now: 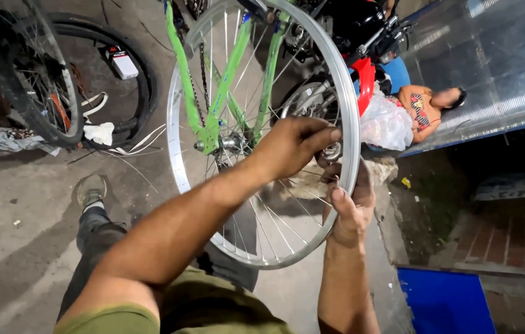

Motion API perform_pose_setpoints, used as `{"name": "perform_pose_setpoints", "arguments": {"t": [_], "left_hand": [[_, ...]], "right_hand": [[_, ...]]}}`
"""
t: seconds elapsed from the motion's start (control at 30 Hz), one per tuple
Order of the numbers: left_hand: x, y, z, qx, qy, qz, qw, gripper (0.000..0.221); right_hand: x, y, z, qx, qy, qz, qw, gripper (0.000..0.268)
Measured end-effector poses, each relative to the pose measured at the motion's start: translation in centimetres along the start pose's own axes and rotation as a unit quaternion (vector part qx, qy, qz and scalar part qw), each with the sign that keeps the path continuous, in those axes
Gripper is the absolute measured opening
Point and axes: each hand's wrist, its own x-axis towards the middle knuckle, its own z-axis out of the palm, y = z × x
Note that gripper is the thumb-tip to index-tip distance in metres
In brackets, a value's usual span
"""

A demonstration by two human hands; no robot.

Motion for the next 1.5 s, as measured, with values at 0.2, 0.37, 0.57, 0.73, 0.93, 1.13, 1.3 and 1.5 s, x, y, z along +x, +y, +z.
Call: {"name": "perform_pose_setpoints", "arguments": {"t": [0.2, 0.37, 0.57, 0.73, 0.93, 1.13, 1.3, 1.5], "left_hand": [[-2.5, 0.6, -0.2, 0.005, -0.025, 0.135, 0.991, 0.032], [-3.8, 0.0, -0.5, 0.04, -0.074, 0.281, 0.956, 0.042], [-3.7, -0.2, -1.9, 0.159, -0.022, 0.309, 0.938, 0.053], [-1.8, 0.5, -2.5, 0.237, 0.055, 0.295, 0.924, 0.045], [-0.6, -1.5, -2.2, 0.164, 0.0, 0.222, 0.961, 0.052], [0.8, 0.3, -3.5, 0.125, -0.07, 0.197, 0.97, 0.041], [0.3, -0.4, -2.5, 0.113, -0.059, 0.211, 0.969, 0.035], [0.1, -0.1, -1.1, 0.009, 0.021, 0.09, 0.996, 0.028]], "right_hand": [[2.9, -4.2, 2.8, -0.098, -0.051, 0.005, 0.994, 0.088], [3.5, -3.9, 3.6, -0.017, -0.128, 0.073, 0.989, 0.076], [3.7, -4.5, 4.5, -0.07, -0.112, 0.041, 0.99, 0.062], [2.6, -4.4, 5.5, -0.079, -0.06, 0.039, 0.994, 0.05], [2.2, -1.2, 2.7, 0.04, 0.001, 0.061, 0.997, 0.057], [2.7, -0.3, 0.3, 0.036, -0.023, 0.073, 0.996, 0.071], [3.1, -2.1, 3.0, -0.025, -0.085, 0.025, 0.996, 0.082], [2.3, -1.1, 0.8, -0.07, -0.025, 0.004, 0.997, 0.084]]}}
